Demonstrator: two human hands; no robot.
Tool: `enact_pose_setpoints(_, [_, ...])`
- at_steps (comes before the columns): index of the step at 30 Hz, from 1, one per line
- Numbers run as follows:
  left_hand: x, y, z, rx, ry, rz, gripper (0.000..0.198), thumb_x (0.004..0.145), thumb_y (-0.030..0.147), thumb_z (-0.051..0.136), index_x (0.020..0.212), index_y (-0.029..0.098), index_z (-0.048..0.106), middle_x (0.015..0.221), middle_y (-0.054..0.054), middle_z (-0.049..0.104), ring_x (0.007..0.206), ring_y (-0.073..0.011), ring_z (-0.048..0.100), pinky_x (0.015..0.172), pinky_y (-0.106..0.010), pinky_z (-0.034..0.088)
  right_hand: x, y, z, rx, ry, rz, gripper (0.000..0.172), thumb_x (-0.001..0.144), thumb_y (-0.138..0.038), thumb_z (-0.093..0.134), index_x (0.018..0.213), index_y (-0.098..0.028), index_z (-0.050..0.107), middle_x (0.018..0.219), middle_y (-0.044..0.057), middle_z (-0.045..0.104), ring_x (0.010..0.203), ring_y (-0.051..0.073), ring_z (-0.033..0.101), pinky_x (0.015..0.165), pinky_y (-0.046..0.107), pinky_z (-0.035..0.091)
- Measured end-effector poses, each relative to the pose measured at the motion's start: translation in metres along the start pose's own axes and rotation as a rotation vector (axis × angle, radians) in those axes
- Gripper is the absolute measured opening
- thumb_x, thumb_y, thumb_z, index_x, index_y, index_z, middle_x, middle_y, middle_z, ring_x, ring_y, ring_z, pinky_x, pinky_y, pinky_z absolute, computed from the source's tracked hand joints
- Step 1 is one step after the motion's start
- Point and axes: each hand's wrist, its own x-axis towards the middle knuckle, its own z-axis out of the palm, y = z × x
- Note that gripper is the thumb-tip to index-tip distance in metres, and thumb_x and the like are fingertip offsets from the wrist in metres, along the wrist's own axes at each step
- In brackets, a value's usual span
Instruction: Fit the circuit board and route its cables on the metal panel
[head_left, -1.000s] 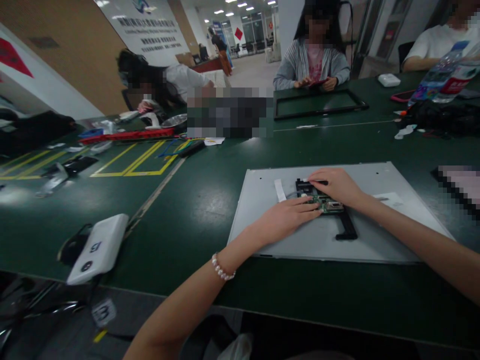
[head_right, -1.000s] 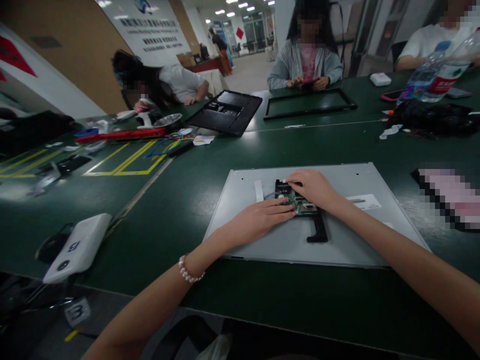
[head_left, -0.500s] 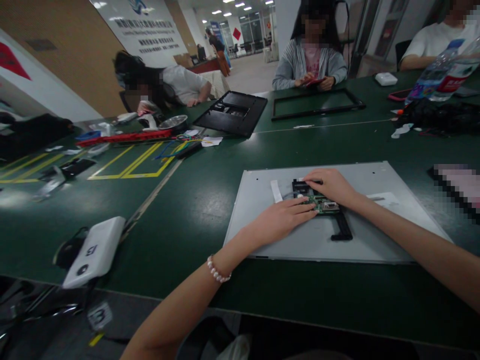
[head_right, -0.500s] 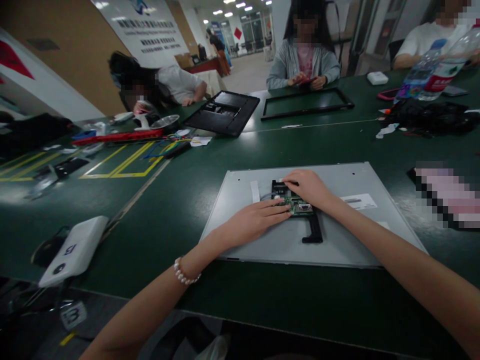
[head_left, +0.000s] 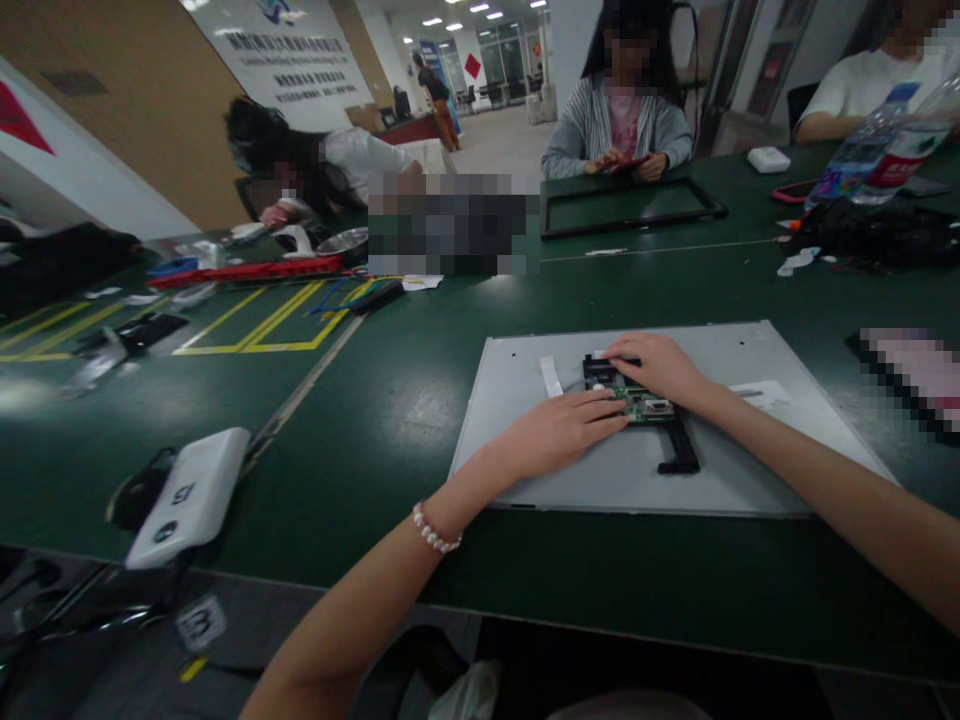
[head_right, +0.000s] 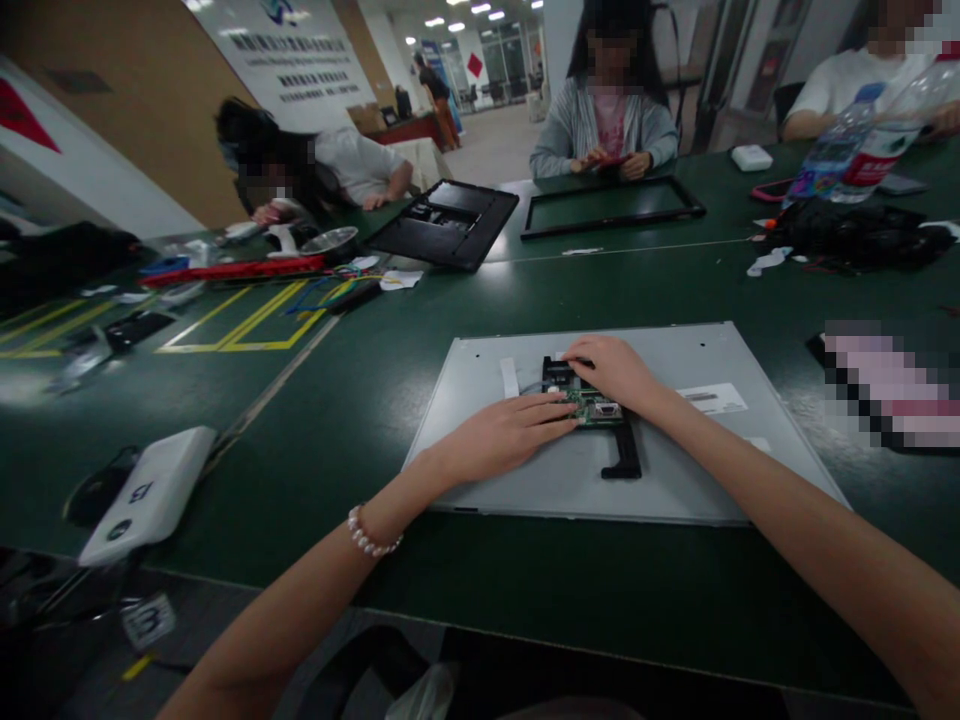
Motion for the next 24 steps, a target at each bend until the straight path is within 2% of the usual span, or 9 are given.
enact_pose_setpoints(3, [-0.004, -0.008, -0.006, -0.041, 0.087, -0.068, 0.037, 0.097, 0.017, 0.045, 0.133, 0.018, 0.053, 0.139, -0.010, 0.056, 0.126, -0.0203, 0.054, 0.106, -0.038, 0.044, -0.001, 0.001, 0.000, 0.031, 0.010, 0.009, 0.025, 0.091, -0.024, 0.053, 0.102, -0.022, 0.075, 0.107, 0.007, 0.073, 0.098, 0.025, 0.066, 0.086, 0.039, 0.049])
enact_pose_setpoints(7, [-0.012, -0.029, -0.010, -0.014, 0.340, -0.336, 0.033, 0.095, 0.020, 0.047, 0.127, 0.017, 0.057, 0.130, -0.010, 0.061, 0.120, -0.0224, 0.057, 0.103, -0.042, 0.046, -0.003, 0.003, 0.002, 0.099, 0.035, 0.036, 0.023, 0.089, -0.025, 0.056, 0.102, -0.023, 0.074, 0.104, 0.006, 0.073, 0.097, 0.024, 0.066, 0.086, 0.038, 0.049])
enact_pose_setpoints(9, [-0.016, -0.041, -0.008, -0.014, 0.445, -0.473, 0.032, 0.094, 0.018, 0.048, 0.124, 0.016, 0.058, 0.127, -0.010, 0.062, 0.118, -0.0221, 0.057, 0.103, -0.042, 0.045, -0.003, 0.003, 0.002, 0.140, 0.051, 0.054, 0.021, 0.088, -0.028, 0.058, 0.101, -0.023, 0.074, 0.103, 0.006, 0.074, 0.096, 0.024, 0.066, 0.086, 0.038, 0.048])
enact_pose_setpoints(13, [-0.025, -0.063, 0.004, -0.100, 0.563, -0.648, 0.033, 0.090, 0.015, 0.051, 0.121, 0.017, 0.059, 0.125, -0.009, 0.062, 0.118, -0.0206, 0.056, 0.105, -0.039, 0.043, -0.005, 0.002, 0.001, 0.235, 0.099, 0.110, 0.022, 0.089, -0.033, 0.056, 0.096, -0.023, 0.075, 0.100, 0.006, 0.075, 0.094, 0.024, 0.066, 0.083, 0.038, 0.049])
enact_pose_setpoints(15, [-0.029, -0.073, 0.013, -0.165, 0.579, -0.716, 0.036, 0.088, 0.017, 0.053, 0.124, 0.016, 0.057, 0.126, -0.010, 0.061, 0.119, -0.0213, 0.055, 0.106, -0.038, 0.043, -0.006, 0.002, 0.000, 0.288, 0.138, 0.158, 0.025, 0.090, -0.035, 0.053, 0.095, -0.022, 0.075, 0.098, 0.006, 0.075, 0.091, 0.024, 0.067, 0.079, 0.037, 0.050])
enact_pose_setpoints(18, [-0.034, -0.083, 0.026, -0.258, 0.503, -0.783, 0.044, 0.087, 0.022, 0.056, 0.129, 0.013, 0.053, 0.130, -0.013, 0.059, 0.121, -0.0239, 0.055, 0.106, -0.040, 0.043, -0.007, 0.005, -0.001, 0.372, 0.220, 0.247, 0.030, 0.091, -0.038, 0.050, 0.096, -0.020, 0.074, 0.095, 0.008, 0.075, 0.090, 0.023, 0.068, 0.077, 0.036, 0.051])
enact_pose_setpoints(21, [-0.035, -0.086, 0.034, -0.280, 0.401, -0.764, 0.054, 0.085, 0.025, 0.060, 0.135, 0.008, 0.048, 0.136, -0.017, 0.054, 0.128, -0.0269, 0.050, 0.111, -0.043, 0.038, -0.008, 0.009, -0.001, 0.455, 0.292, 0.328, 0.033, 0.092, -0.039, 0.047, 0.096, -0.019, 0.073, 0.095, 0.009, 0.075, 0.089, 0.023, 0.069, 0.074, 0.035, 0.052])
enact_pose_setpoints(24, [-0.034, -0.085, 0.036, -0.285, 0.349, -0.721, 0.059, 0.085, 0.026, 0.059, 0.139, 0.007, 0.044, 0.142, -0.017, 0.050, 0.132, -0.0267, 0.046, 0.114, -0.042, 0.034, -0.008, 0.011, -0.001, 0.520, 0.324, 0.377, 0.032, 0.090, -0.039, 0.048, 0.094, -0.019, 0.072, 0.094, 0.009, 0.075, 0.088, 0.022, 0.069, 0.070, 0.033, 0.053])
